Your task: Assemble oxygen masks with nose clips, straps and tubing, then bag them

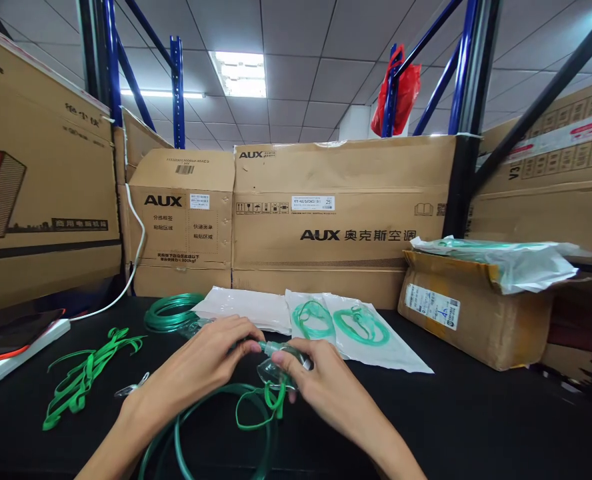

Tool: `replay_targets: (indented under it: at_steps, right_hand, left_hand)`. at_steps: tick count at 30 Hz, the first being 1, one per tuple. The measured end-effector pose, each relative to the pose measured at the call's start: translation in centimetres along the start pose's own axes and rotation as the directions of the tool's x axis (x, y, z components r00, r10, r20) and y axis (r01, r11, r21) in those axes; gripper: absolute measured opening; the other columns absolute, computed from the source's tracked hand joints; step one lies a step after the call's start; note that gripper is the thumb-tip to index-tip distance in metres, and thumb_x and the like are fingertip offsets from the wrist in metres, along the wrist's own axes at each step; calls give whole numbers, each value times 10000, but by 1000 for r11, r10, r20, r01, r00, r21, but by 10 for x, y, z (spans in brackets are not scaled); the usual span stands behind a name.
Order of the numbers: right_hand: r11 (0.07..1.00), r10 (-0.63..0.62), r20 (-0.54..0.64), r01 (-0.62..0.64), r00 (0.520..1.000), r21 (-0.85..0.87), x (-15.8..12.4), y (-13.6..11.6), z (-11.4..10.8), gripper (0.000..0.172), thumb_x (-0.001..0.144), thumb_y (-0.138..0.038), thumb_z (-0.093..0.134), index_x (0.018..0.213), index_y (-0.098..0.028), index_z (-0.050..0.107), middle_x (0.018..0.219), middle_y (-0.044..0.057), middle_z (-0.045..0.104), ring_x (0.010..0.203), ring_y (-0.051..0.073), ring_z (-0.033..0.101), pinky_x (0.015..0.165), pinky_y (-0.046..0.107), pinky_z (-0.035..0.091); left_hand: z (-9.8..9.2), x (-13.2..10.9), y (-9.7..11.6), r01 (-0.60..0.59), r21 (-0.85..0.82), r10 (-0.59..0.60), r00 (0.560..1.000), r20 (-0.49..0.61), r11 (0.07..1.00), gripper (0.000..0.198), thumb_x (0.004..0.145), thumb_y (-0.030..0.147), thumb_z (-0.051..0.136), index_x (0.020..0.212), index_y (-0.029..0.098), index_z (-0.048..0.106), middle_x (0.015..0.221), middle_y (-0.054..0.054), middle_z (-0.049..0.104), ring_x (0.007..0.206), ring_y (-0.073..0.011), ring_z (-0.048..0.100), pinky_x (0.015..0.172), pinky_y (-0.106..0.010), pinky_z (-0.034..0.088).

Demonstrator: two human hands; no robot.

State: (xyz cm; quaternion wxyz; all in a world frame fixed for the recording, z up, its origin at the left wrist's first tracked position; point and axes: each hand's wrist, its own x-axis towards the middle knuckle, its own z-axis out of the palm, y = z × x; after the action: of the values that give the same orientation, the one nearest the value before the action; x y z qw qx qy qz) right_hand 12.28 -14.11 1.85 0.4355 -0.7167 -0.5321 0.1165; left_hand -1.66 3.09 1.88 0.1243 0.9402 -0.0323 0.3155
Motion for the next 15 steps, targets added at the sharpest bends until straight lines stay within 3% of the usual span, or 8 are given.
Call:
replay_targets:
  at_steps: [7, 15]
  right_hand:
    - [965, 17, 81, -37, 997, 260, -3, -8, 1, 571, 915, -718, 522, 785, -178, 655, 589, -24, 565, 566, 166, 554, 615, 298, 399]
    - [931, 13, 97, -47, 995, 362, -3, -9, 3, 606, 886, -760, 531, 729, -182, 624, 590, -22, 547, 560, 144, 505, 592, 285, 393]
  left_hand:
    - [-1, 3, -2, -33, -62, 31, 999, -33, 998, 170, 1035, 119, 488, 1028, 231, 615, 969, 6, 675, 910, -180, 626, 831, -319, 456]
    - [1, 5, 1, -47, -30, 45, 998, -46, 998, 180, 1024, 76, 482, 994, 232, 565, 937, 30, 627, 862, -158, 583, 798, -297, 418]
